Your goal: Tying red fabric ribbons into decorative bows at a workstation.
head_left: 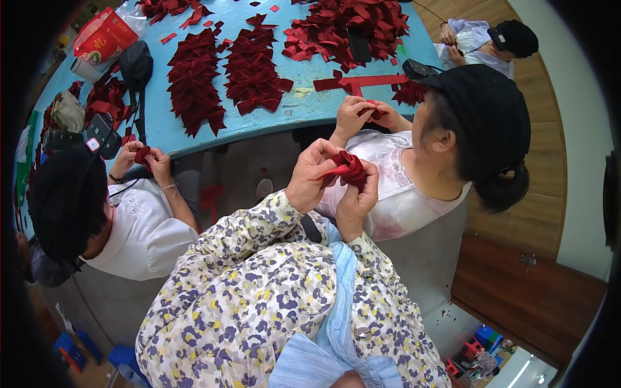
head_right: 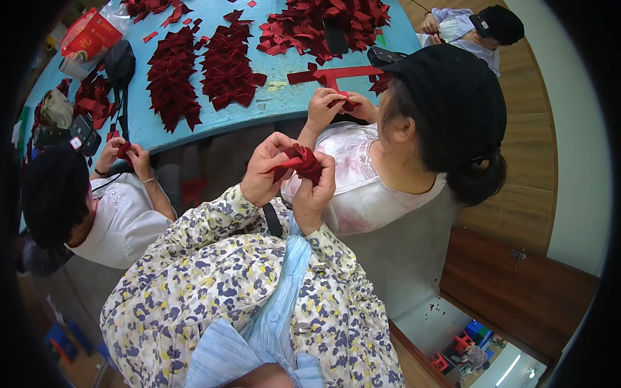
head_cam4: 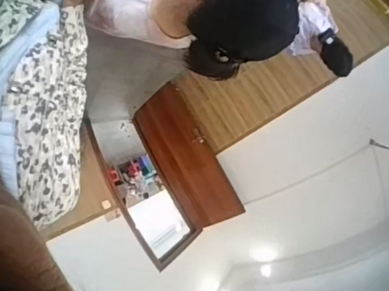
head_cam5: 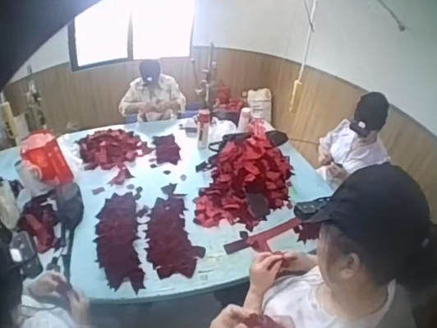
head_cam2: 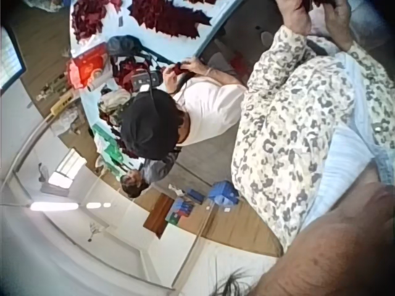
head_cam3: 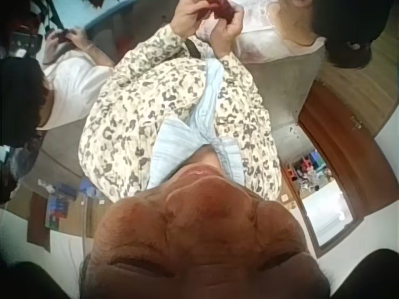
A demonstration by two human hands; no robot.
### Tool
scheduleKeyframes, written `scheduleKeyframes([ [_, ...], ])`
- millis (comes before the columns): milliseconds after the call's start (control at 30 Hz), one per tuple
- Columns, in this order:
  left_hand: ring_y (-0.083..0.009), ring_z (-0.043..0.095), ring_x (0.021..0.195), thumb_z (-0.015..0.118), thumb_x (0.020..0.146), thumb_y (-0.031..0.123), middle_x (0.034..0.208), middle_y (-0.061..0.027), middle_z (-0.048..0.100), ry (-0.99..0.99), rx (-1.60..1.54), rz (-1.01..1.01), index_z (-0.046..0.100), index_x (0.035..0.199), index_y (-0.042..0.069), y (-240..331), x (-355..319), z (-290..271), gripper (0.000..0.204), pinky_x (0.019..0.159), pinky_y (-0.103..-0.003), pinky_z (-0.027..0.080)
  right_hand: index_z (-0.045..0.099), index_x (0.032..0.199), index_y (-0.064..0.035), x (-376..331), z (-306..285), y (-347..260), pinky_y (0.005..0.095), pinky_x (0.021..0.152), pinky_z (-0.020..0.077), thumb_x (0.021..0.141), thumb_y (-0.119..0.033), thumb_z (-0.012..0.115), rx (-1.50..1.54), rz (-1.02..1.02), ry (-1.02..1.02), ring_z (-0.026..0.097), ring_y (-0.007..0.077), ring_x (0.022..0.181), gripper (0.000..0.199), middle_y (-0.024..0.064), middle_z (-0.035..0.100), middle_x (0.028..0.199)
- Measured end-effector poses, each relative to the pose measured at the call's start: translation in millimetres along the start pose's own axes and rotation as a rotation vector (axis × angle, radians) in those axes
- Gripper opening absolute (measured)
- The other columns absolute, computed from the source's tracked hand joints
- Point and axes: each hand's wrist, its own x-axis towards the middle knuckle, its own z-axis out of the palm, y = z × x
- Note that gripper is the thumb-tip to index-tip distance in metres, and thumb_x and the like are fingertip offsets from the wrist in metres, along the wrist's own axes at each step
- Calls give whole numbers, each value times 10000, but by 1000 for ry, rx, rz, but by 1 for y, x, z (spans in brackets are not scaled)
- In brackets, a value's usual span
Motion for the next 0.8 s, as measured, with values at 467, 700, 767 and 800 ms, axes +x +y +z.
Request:
scheduleKeyframes([
  [467, -104, 605, 773, 555, 853, -15, 921, -83, 613, 183, 73, -114, 522, 907, 19, 6, 3, 9, 72, 662, -224, 515, 513, 1011, -2, 2, -2, -2, 212, 648, 443, 802, 78, 418, 121, 58, -1, 513, 88, 724, 243, 47, 548, 902],
  [700, -106, 590, 772, 580, 834, -21, 921, -80, 601, 68, 119, -42, 512, 885, 25, 4, 1, 4, 97, 677, -217, 497, 512, 1005, -3, -1, 1, -6, 216, 651, 443, 789, 99, 412, 111, 56, -4, 520, 99, 720, 258, 51, 541, 908],
  [767, -116, 572, 775, 604, 801, -48, 921, -77, 592, 21, 304, 219, 503, 868, 29, -2, -1, 9, 144, 733, -238, 488, 512, 1004, -4, -3, 0, -9, 218, 653, 444, 788, 100, 411, 96, 41, -13, 523, 104, 720, 259, 55, 540, 915],
  [800, -130, 564, 816, 620, 785, -62, 934, -77, 578, -7, 304, 230, 498, 849, 34, 0, -2, 10, 167, 777, -253, 476, 511, 1002, -3, -3, 0, -13, 229, 676, 450, 782, 97, 421, 65, 24, -12, 532, 121, 749, 258, 65, 539, 924],
])
